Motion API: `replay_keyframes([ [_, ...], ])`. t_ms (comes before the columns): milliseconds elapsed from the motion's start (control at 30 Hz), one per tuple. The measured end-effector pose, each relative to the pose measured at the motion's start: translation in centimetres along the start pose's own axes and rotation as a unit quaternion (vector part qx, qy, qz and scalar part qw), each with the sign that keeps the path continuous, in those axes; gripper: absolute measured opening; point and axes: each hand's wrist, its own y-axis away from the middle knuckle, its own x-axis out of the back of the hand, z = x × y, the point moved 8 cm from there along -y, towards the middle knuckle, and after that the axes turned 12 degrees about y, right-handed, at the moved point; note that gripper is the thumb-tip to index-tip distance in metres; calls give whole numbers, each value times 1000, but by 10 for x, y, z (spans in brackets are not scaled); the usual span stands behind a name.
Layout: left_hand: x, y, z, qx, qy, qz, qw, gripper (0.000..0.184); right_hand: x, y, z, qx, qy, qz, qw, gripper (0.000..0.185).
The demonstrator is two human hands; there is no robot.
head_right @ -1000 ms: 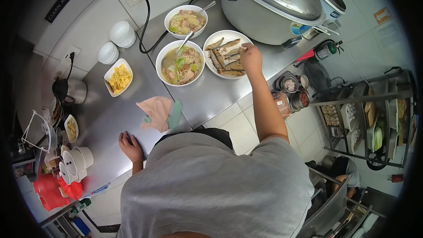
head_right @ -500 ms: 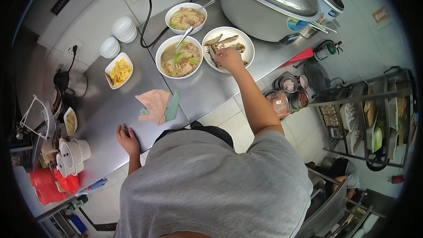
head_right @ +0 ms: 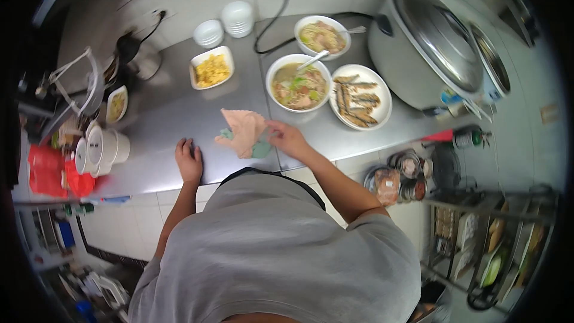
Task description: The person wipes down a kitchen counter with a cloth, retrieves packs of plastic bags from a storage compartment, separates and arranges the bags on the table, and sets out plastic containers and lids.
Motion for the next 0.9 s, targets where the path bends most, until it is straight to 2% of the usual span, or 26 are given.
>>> replay_keyframes([
  [33,0,-1,-1,1,19,2,1000,31,-12,-4,-25,122,113,0,986,49],
  [133,8,1,-17,13,96,4,995,28,-60,-15,-77,310,315,-65,895,59],
  [200,31,8,-27,124,262,86,953,24,-79,-33,-79,303,319,-113,891,64],
  [233,45,19,-29,131,254,110,952,23,-89,-43,-78,302,322,-138,887,66],
  [300,74,48,-33,146,241,152,947,21,-83,-81,-50,165,249,6,954,65],
  [367,99,90,-41,151,174,150,961,21,-92,-108,-32,156,394,70,903,60],
  [433,112,146,-66,189,115,145,964,21,-102,-119,-27,96,393,122,906,60],
  [533,110,256,-133,374,99,104,916,24,-143,-110,-50,114,411,36,904,59],
  [567,101,300,-164,464,67,43,882,25,-162,-101,-62,147,406,7,902,60],
  [633,92,372,-199,530,68,-61,843,26,-209,-79,-90,208,398,-51,892,62],
  [733,112,436,-239,561,56,-66,823,26,-285,-59,-137,281,374,-85,880,62],
  [900,163,483,-313,597,152,42,786,29,-423,-53,-212,371,343,-142,851,65],
])
